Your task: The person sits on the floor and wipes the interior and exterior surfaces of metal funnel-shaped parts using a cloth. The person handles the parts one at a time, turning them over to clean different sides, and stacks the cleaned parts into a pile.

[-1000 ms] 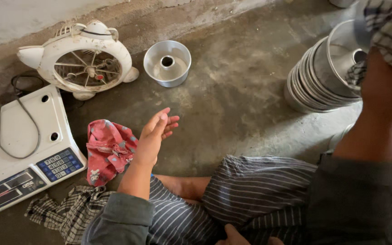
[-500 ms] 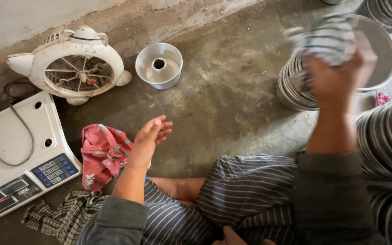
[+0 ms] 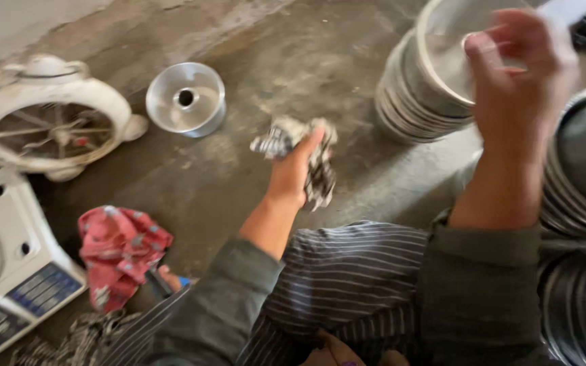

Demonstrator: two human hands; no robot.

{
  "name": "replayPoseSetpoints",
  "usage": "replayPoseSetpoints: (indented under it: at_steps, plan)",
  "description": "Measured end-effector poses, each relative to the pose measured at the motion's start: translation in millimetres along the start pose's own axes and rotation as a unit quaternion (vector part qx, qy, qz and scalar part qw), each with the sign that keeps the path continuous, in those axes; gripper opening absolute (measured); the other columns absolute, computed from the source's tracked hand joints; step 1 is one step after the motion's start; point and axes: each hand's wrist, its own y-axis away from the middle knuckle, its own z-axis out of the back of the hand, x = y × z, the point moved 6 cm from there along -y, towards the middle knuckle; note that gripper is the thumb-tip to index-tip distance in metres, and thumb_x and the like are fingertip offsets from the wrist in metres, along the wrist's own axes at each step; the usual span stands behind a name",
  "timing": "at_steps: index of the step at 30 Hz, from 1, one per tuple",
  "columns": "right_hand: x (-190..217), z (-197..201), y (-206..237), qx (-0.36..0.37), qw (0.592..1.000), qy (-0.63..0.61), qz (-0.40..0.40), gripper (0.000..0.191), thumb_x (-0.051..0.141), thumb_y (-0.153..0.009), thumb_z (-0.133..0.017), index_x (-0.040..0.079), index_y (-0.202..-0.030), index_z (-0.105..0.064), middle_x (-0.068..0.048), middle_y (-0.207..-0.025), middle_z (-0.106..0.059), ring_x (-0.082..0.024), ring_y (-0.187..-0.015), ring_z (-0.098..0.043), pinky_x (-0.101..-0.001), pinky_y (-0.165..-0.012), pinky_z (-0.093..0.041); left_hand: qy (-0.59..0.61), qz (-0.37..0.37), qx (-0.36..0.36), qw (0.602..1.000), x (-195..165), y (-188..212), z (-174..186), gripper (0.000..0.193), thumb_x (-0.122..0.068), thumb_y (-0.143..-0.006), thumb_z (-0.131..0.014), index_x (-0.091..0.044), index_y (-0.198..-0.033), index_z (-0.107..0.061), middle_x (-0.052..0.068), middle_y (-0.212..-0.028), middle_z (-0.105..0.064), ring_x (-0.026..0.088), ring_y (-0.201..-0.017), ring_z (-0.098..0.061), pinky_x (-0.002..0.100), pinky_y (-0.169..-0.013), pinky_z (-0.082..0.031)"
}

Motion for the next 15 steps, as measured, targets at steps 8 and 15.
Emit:
replayPoseSetpoints:
  at_steps: [8, 15]
  plan:
    - [-136, 12, 2, -0.152, 0.984, -0.06, -0.075, 0.09, 0.012, -0.085, -0.084, -0.004, -0.15, -0.024, -0.018, -0.135, -0.055, -0.033, -0.123, -0.059, -0.0427, -0.108, -0.048, -0.402, -0.376, -0.038, 0.834, -32, -70, -139, 0.045, -0.041, -0.072, -0.091, -0.004, -0.092, -0.074, 0.008, -0.091, -0.08, 0.025, -0.085, -0.076, 0.034, -0.082, -0.058]
    - [-185, 15, -1, -0.188, 0.896, -0.339, -0.218, 0.062, 0.006, -0.087, -0.073, -0.005, -0.143, -0.047, -0.022, -0.131, -0.059, -0.027, -0.116, -0.061, -0.0404, -0.108, -0.048, -0.391, -0.169, -0.122, 0.897, -9, -130, -65, 0.065, -0.037, -0.073, -0.082, -0.002, -0.127, -0.068, 0.016, -0.121, -0.075, 0.028, -0.114, -0.07, 0.039, -0.098, -0.052]
